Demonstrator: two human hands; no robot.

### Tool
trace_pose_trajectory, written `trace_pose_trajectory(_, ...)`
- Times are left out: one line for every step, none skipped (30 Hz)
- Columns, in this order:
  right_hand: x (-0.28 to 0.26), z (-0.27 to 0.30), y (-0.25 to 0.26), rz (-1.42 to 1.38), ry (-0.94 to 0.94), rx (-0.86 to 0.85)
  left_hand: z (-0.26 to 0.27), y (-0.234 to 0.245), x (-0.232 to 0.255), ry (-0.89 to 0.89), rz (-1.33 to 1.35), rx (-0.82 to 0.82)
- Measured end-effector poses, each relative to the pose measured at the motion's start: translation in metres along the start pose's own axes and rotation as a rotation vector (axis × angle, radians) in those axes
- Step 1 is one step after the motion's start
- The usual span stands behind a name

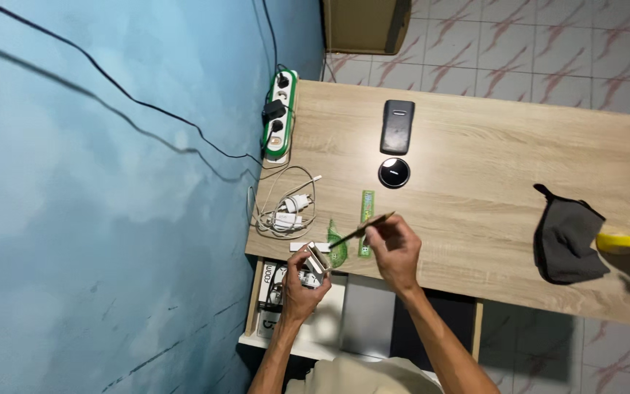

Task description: The person organizes a cluttered desk by placing items into drawers. They handle a spray bottle, cloth, notebook, wallet, laptop, tablet, pens, ruler, protractor, charger, and phone, placing them into the desk drawers.

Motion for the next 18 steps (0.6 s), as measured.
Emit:
trace_pose_trajectory(-0.003, 0.008, 0.002, 0.022, 0.016, -0.025, 0.001, -0.004, 0.002, 0.052, 0.017, -0.022)
trace_pose_trajectory(-0.006, 0.015, 0.002, 0.043, 0.032, -0.05, 0.003, -0.007, 0.004, 0.105, 0.035, -0.045)
trace_pose_trajectory(-0.008, 0.019, 0.003, 0.063, 0.05, -0.075, 0.004, -0.01, 0.006, 0.155, 0.05, -0.067)
trace_pose_trajectory(-0.011, 0.023, 0.005, 0.116, 0.056, -0.087, 0.006, -0.013, 0.01, 0.112, 0.053, -0.071)
trace_pose_trajectory(-0.014, 0.028, 0.007, 0.17, 0.06, -0.101, 0.01, -0.015, 0.014, 0.072, 0.056, -0.071)
trace_pose_trajectory(-0.017, 0.031, 0.009, 0.223, 0.065, -0.116, 0.012, -0.018, 0.017, 0.033, 0.06, -0.072)
trace_pose_trajectory(-0.019, 0.034, 0.011, 0.254, 0.067, -0.135, 0.015, -0.02, 0.02, 0.015, 0.045, -0.074)
trace_pose_trajectory(-0.021, 0.037, 0.013, 0.284, 0.068, -0.154, 0.016, -0.021, 0.021, -0.002, 0.03, -0.075)
trace_pose_trajectory(-0.021, 0.04, 0.014, 0.317, 0.068, -0.176, 0.019, -0.022, 0.023, -0.015, 0.015, -0.074)
trace_pose_trajectory(-0.021, 0.042, 0.015, 0.334, 0.077, -0.2, 0.02, -0.023, 0.023, -0.02, 0.009, -0.084)
trace_pose_trajectory(-0.02, 0.044, 0.016, 0.352, 0.084, -0.224, 0.022, -0.024, 0.024, -0.023, 0.003, -0.093)
trace_pose_trajectory(-0.019, 0.046, 0.016, 0.37, 0.091, -0.249, 0.024, -0.025, 0.025, -0.026, -0.002, -0.102)
trace_pose_trajectory(-0.019, 0.047, 0.016, 0.404, 0.055, -0.275, 0.024, -0.025, 0.026, -0.033, -0.003, -0.105)
trace_pose_trajectory(-0.018, 0.048, 0.015, 0.438, 0.018, -0.3, 0.023, -0.026, 0.028, -0.041, -0.004, -0.107)
trace_pose_trajectory(-0.018, 0.049, 0.015, 0.472, -0.021, -0.324, 0.023, -0.026, 0.029, -0.047, -0.005, -0.112)
trace_pose_trajectory(-0.019, 0.051, 0.016, 0.493, -0.032, -0.334, 0.024, -0.027, 0.032, -0.051, -0.006, -0.101)
trace_pose_trajectory(-0.02, 0.054, 0.017, 0.513, -0.042, -0.343, 0.024, -0.027, 0.035, -0.056, -0.008, -0.091)
trace_pose_trajectory(-0.02, 0.056, 0.018, 0.534, -0.053, -0.353, 0.024, -0.026, 0.037, -0.061, -0.01, -0.08)
Point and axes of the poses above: each hand's wrist, its own z-axis away from the middle knuckle, its own y-axis out of the back of the hand, x = y × z, the point moved 1 cm from there along -z, towards the middle knuckle, and after that the axes turned 6 degrees about -y, right-handed, at the moved point
